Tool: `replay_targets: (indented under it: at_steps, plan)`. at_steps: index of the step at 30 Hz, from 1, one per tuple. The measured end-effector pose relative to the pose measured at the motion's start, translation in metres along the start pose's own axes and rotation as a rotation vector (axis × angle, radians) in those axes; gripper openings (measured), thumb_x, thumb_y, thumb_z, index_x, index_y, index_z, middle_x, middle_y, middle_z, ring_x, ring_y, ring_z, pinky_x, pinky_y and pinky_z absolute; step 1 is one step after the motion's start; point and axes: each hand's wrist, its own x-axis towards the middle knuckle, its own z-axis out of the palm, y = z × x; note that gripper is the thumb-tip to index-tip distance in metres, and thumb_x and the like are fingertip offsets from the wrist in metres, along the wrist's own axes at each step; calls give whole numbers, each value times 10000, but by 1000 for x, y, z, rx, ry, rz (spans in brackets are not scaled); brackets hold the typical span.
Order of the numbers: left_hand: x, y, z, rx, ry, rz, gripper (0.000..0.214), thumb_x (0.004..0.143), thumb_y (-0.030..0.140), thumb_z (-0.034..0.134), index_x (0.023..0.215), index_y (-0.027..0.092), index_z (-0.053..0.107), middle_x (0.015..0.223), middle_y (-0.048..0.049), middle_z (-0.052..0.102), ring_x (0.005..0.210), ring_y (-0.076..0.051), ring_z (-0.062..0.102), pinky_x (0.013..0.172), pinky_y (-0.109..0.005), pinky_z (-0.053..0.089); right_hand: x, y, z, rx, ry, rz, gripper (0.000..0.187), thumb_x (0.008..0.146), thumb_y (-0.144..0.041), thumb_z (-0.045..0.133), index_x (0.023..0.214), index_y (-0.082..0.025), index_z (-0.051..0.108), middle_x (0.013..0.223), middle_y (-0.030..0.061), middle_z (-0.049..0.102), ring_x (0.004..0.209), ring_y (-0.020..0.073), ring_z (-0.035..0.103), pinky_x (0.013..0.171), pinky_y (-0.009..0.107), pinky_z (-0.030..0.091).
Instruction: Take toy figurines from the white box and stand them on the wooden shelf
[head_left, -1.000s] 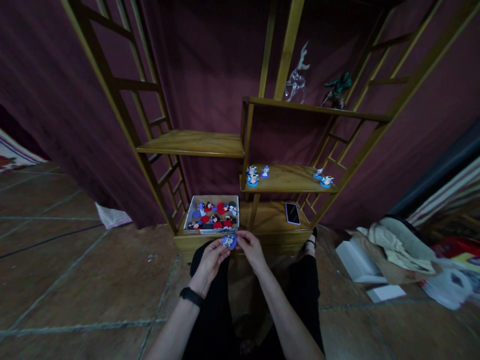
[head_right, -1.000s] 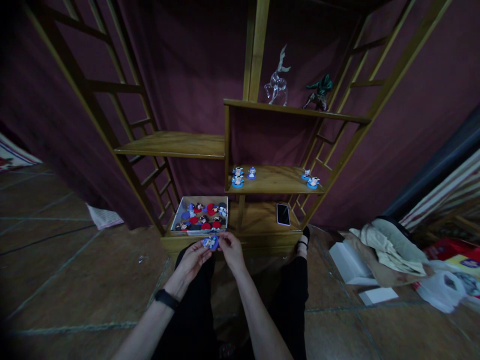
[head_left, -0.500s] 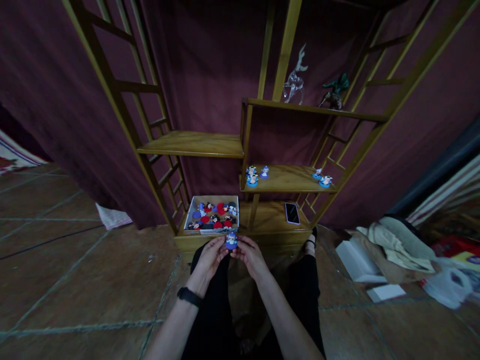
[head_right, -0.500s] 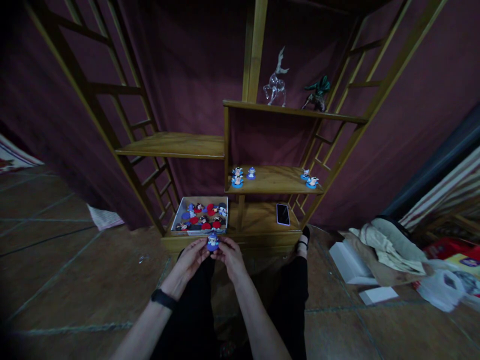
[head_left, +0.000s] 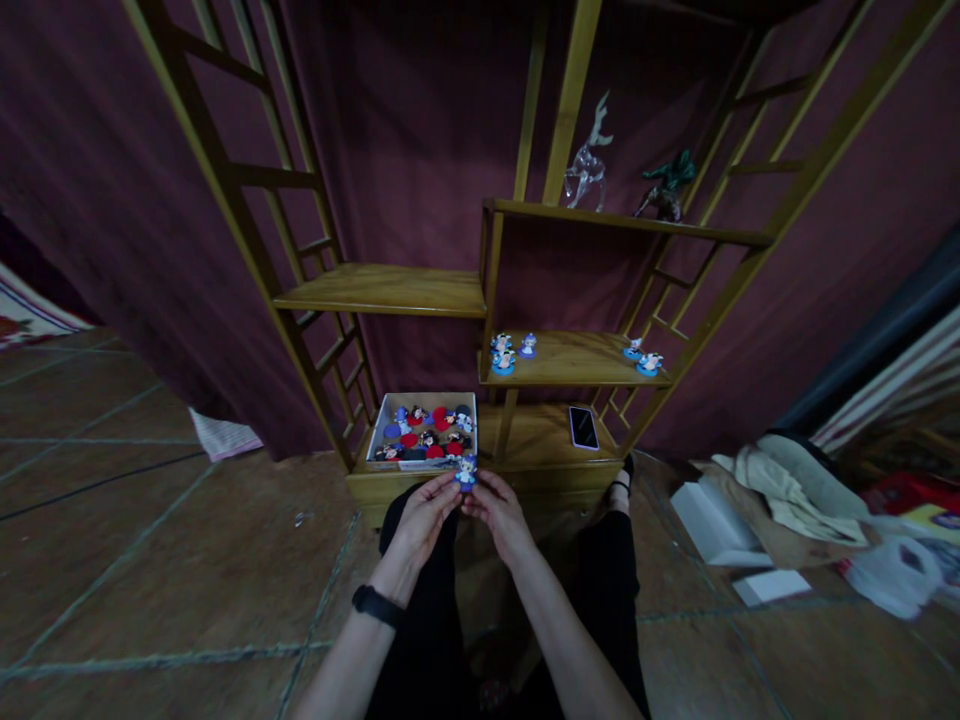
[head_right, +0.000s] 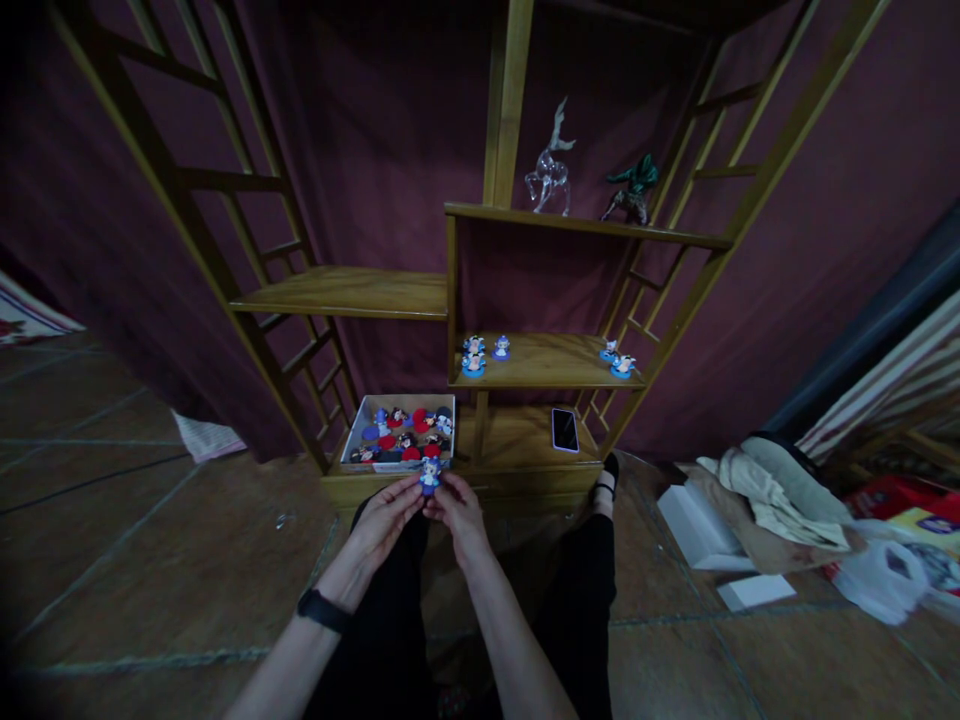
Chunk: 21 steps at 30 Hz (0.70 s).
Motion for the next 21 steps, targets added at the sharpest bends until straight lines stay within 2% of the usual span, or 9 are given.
replay_targets:
  at_steps: [10, 21]
  plan:
    - [-1, -3, 2, 71, -28, 103, 364, 613, 184, 733, 959, 119, 643, 832, -78, 687, 738, -140, 634, 762, -274, 478, 1, -3, 3, -23, 20, 0, 449, 556, -320, 755, 950, -156, 613, 779, 36, 649, 662, 131, 601, 661, 301, 515]
    - [1, -1, 9, 176, 55, 172, 391, 559, 218, 761, 920, 123, 647, 778, -59, 682, 709, -142, 616, 726, -275, 459, 2, -5, 4, -12, 9, -9, 452, 568, -350, 746, 952, -156, 608, 820, 53, 658, 713, 163, 623, 684, 317, 507]
